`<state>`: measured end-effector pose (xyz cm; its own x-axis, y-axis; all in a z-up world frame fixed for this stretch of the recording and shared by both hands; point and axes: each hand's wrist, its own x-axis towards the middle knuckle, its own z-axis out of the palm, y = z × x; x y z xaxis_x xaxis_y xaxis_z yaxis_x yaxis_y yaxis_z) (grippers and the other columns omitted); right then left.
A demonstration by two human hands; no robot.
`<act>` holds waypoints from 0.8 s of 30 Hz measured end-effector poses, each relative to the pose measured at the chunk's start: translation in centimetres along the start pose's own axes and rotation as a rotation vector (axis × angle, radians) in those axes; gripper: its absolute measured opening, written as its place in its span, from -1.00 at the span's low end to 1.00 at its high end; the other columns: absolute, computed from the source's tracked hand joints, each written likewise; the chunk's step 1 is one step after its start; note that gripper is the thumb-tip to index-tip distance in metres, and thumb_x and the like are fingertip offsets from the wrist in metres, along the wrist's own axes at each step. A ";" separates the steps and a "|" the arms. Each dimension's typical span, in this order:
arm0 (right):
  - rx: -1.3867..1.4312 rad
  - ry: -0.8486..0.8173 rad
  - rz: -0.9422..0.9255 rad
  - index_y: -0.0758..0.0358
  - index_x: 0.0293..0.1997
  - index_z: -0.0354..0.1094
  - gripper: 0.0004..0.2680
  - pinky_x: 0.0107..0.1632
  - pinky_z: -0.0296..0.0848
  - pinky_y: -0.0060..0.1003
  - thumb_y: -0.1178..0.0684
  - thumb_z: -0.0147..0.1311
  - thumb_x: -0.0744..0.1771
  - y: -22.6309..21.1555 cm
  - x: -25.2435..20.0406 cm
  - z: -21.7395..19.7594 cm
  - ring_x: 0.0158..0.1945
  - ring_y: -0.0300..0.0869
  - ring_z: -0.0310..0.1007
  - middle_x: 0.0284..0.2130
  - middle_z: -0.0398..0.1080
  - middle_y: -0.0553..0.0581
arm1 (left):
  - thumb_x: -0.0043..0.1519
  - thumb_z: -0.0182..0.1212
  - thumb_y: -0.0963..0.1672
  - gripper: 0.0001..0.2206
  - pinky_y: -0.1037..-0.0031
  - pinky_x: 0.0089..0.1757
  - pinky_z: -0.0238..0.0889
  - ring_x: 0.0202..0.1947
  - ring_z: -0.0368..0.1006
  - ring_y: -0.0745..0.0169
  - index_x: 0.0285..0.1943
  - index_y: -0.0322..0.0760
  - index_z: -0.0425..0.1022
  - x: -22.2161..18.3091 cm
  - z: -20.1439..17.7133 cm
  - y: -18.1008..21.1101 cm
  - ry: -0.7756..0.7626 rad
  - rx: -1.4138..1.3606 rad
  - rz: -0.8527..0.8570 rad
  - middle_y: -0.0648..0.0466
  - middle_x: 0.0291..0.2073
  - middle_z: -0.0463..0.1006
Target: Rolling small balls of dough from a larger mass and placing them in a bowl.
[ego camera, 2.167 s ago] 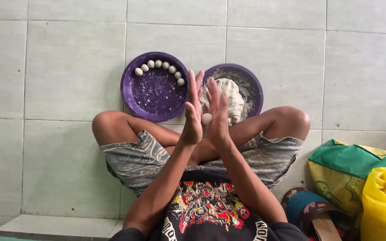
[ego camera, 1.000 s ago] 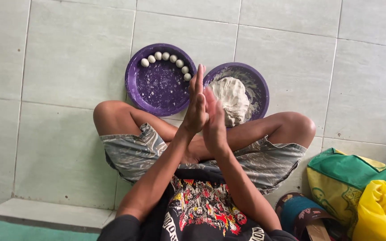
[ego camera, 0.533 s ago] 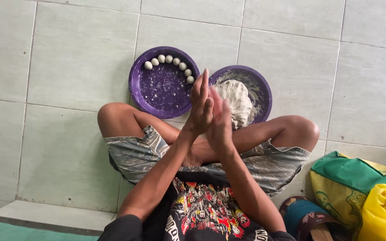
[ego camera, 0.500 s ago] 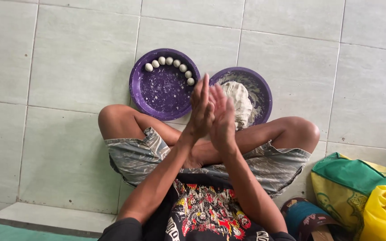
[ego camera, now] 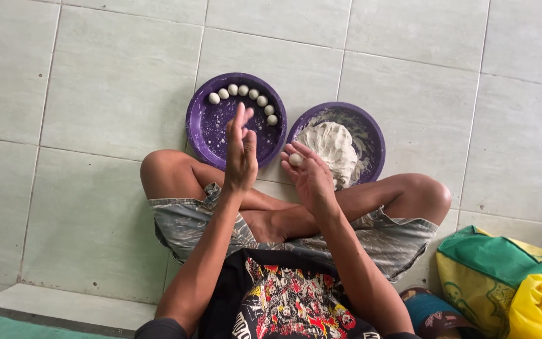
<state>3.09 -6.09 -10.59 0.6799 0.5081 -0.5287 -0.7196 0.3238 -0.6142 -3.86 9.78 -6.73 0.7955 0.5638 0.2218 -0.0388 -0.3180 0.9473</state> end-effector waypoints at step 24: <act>-0.050 -0.006 -0.061 0.34 0.28 0.22 -0.63 -0.03 0.58 -0.18 -0.13 -0.22 0.42 -3.8 -1.5 3.6 -0.02 -0.01 0.52 0.09 0.38 0.31 | 0.09 0.44 0.05 -0.46 0.31 -0.03 0.26 -0.01 0.41 0.21 0.30 0.13 0.49 -2.0 2.5 -0.5 -0.283 0.313 0.126 0.28 -0.19 0.56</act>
<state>4.33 -5.20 -5.35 0.7216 0.4931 -0.4860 -0.6687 0.3143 -0.6738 -3.93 6.93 -8.24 0.9323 0.2887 0.2179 0.0041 -0.6109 0.7917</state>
